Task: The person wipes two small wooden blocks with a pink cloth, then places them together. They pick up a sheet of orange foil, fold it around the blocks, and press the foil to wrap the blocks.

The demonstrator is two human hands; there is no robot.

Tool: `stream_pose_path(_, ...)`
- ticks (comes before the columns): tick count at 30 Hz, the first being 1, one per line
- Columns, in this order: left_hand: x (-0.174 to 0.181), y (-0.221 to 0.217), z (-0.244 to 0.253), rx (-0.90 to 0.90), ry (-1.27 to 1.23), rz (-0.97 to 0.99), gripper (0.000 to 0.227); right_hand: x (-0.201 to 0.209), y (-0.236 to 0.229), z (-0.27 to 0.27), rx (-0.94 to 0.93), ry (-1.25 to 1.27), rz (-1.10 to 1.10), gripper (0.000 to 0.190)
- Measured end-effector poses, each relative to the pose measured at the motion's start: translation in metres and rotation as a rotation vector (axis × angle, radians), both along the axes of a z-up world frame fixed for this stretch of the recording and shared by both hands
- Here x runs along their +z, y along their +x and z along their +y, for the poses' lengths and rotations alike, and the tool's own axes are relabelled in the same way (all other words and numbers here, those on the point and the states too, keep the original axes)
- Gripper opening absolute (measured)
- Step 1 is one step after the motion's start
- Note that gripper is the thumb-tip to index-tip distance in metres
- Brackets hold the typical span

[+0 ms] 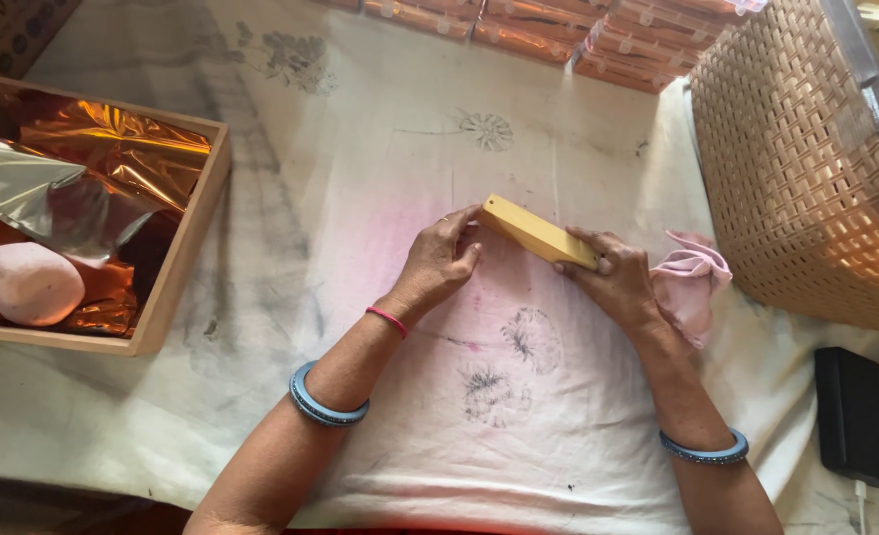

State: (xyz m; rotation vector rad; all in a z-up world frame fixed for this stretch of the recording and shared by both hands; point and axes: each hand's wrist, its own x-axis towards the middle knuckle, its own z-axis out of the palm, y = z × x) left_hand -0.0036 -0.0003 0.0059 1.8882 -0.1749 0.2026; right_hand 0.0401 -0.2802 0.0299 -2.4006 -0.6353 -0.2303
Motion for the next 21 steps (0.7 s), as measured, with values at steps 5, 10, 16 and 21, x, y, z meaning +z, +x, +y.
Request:
stream_pose_path(5,-0.002,0.0,-0.001,0.008,0.01,-0.027,0.055,-0.01,0.011,-0.009,-0.012,0.05,-0.02,0.067)
stream_pose_path(10,-0.005,0.002,-0.001,0.008,0.003,-0.042,0.053,-0.003,0.02,-0.015,0.075,0.239,0.163,0.086)
stream_pose_path(16,-0.007,0.002,0.0,0.011,-0.026,-0.042,0.052,-0.01,0.034,-0.04,-0.017,0.723,0.44,0.066)
stream_pose_path(21,-0.007,0.003,0.0,0.011,-0.003,-0.032,0.052,-0.02,0.042,-0.046,-0.166,0.831,0.442,0.047)
